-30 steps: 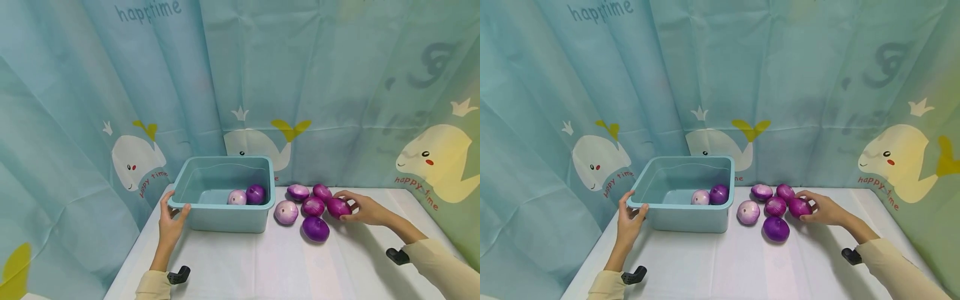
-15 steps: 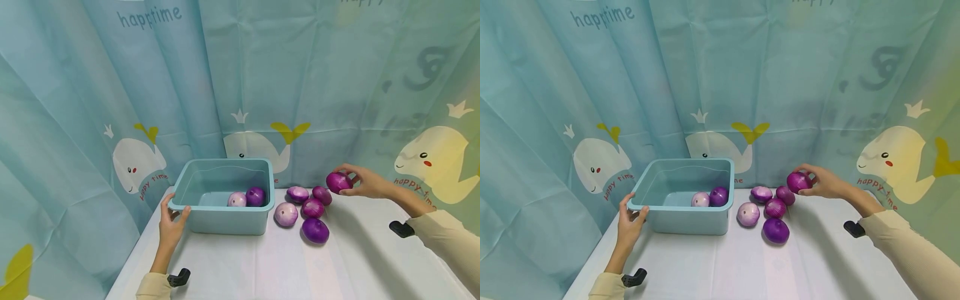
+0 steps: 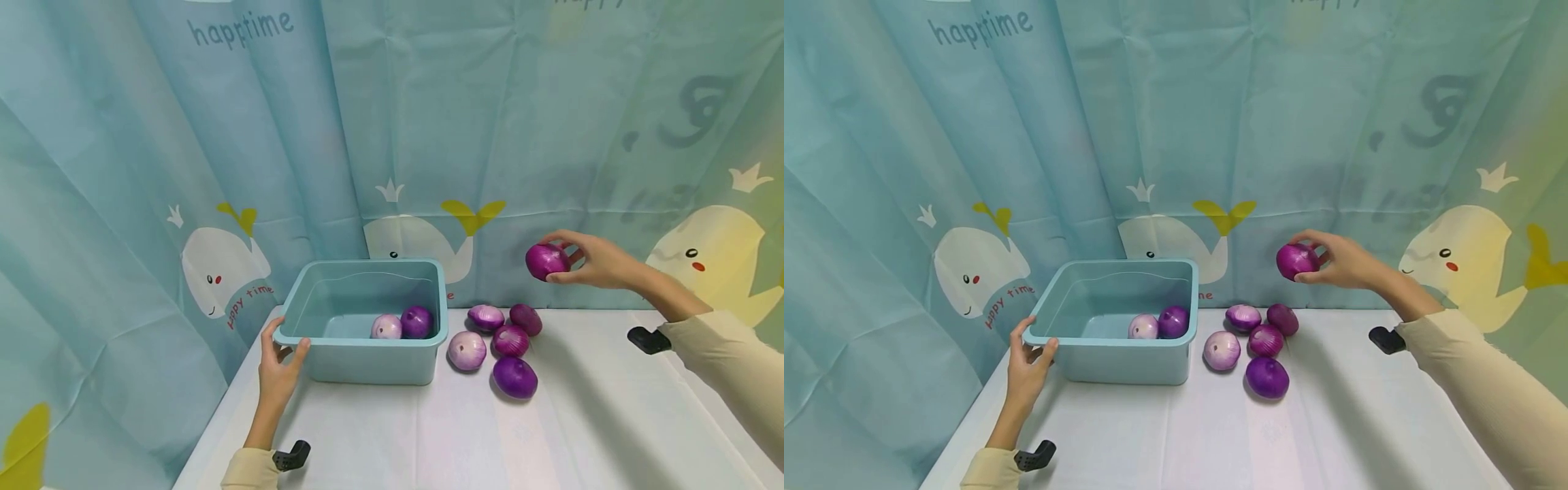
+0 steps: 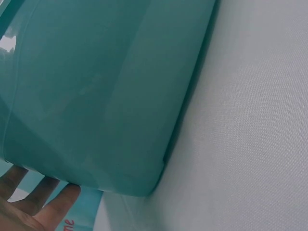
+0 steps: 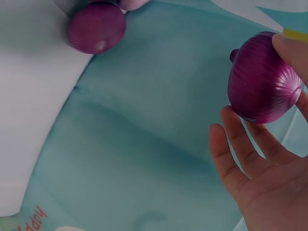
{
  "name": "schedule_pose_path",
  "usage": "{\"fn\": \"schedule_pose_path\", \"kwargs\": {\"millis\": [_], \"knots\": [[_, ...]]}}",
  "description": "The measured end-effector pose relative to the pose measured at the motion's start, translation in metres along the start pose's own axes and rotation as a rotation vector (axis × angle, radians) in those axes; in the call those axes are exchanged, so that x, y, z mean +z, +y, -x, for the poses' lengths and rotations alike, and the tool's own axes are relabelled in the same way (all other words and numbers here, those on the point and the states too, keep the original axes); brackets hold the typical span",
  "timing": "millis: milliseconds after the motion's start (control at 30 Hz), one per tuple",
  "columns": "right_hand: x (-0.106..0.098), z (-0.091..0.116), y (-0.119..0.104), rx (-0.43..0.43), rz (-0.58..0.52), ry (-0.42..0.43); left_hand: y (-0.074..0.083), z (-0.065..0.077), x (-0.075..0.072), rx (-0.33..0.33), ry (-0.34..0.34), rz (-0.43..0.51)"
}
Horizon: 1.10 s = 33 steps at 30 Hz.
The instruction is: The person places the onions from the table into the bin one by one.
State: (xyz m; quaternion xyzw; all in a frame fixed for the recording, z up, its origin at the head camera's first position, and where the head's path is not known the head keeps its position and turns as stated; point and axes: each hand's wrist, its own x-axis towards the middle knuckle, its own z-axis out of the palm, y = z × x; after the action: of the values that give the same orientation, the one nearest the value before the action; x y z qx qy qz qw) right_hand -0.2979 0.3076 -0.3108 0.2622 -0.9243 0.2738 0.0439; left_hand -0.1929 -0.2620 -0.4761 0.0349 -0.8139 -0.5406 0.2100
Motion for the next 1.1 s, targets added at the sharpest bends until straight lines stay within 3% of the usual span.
{"fn": "schedule_pose_path", "kwargs": {"millis": [600, 867, 1100], "knots": [[-0.003, -0.018, -0.015, 0.035, 0.058, -0.003, -0.002, 0.0, -0.003, -0.005, 0.008, -0.005], [-0.002, -0.046, -0.042, 0.01, 0.073, -0.087, -0.001, -0.001, -0.002, 0.006, 0.005, -0.005], [0.013, -0.08, -0.073, -0.053, 0.062, -0.148, -0.001, 0.0, 0.0, 0.015, 0.001, 0.012]]}}
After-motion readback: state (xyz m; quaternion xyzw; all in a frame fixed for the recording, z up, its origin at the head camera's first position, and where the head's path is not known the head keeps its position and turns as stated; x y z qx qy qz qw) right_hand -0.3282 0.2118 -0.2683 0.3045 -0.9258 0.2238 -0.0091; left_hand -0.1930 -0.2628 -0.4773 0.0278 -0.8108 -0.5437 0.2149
